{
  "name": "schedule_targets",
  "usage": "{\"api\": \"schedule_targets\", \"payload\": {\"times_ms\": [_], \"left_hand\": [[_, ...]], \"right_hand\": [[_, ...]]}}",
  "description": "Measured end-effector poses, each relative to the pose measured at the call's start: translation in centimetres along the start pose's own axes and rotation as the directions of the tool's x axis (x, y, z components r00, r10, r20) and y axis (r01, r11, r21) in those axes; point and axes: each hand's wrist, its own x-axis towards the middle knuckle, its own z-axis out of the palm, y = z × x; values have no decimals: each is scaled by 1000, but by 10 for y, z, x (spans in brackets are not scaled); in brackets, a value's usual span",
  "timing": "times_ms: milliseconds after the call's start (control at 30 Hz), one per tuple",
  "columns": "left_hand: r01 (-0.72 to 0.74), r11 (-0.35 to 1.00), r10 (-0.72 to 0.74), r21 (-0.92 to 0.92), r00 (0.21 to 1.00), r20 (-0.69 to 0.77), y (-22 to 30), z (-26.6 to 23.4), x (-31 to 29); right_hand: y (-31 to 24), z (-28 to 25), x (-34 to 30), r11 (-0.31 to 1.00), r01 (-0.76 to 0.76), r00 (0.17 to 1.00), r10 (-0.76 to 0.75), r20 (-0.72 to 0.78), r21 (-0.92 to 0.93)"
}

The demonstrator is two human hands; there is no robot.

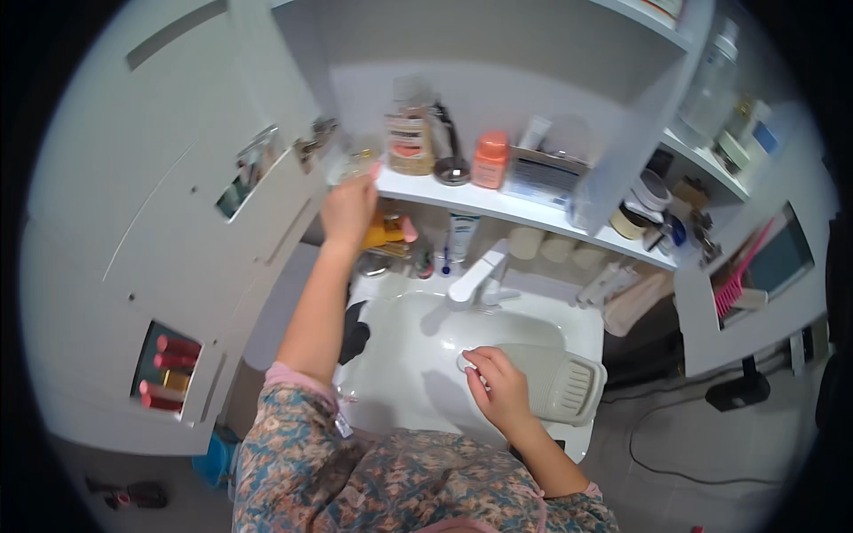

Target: The person organizes items in a bathroom cabinet by removing and repositioning various toiletries and containers. They handle bottles, jars, tubes, and brushes, placing them on the sink and back into the cabinet shelves. The person also wipes the cabinet interior with a cloth and discards a small item into the trash.

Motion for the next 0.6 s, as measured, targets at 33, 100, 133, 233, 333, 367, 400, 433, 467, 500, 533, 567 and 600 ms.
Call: {"api": "schedule_targets", "payload": {"times_ms": [33, 100, 133, 233, 333, 367, 400, 433, 467, 500, 533, 567, 600], "left_hand": [[18, 998, -21, 64, 999, 36, -6, 0, 1], [28, 997, -32, 65, 997, 70, -8, -6, 3], [27, 999, -28, 24, 999, 40, -10, -4, 3], [12, 1000, -12, -15, 1000, 5, -15, -5, 5], [25, 990, -23, -141, 1000, 17, -18, 1, 5], [32, 985, -29, -167, 999, 21, -13, 1, 2], [42, 982, -38, -183, 999, 22, -10, -2, -1], [51, 979, -48, -197, 999, 21, -9, -7, -4], [72, 969, -71, -237, 997, 15, -8, -12, -8], [96, 956, -96, -277, 995, 12, -8, -16, -14], [121, 943, -125, -310, 992, 9, -8, -20, -20], [112, 926, -128, -360, 992, -19, -6, -24, -26], [95, 900, -124, -426, 991, -41, 6, -20, -30]], "right_hand": [[0, -4, -1, 1000, -1, 1000, 1, 0, 15], [0, -11, 4, 999, -17, 1000, 17, -13, 27], [3, -18, 8, 1000, -30, 999, 30, -37, 7], [17, -43, 27, 999, -15, 991, 11, -135, -31], [34, -87, 56, 994, -61, 945, 29, -325, -88], [40, -104, 66, 991, -75, 913, 24, -406, -111], [51, -121, 77, 976, -40, 880, -67, -470, -215], [62, -140, 90, 948, -11, 838, -165, -520, -318], [72, -154, 103, 921, -33, 794, -213, -570, -389], [73, -170, 117, 836, -50, 773, -314, -552, -546], [81, -181, 132, 769, -65, 778, -361, -515, -636], [87, -189, 145, 688, -81, 783, -404, -474, -721], [89, -199, 153, 632, -92, 804, -409, -432, -769]]}}
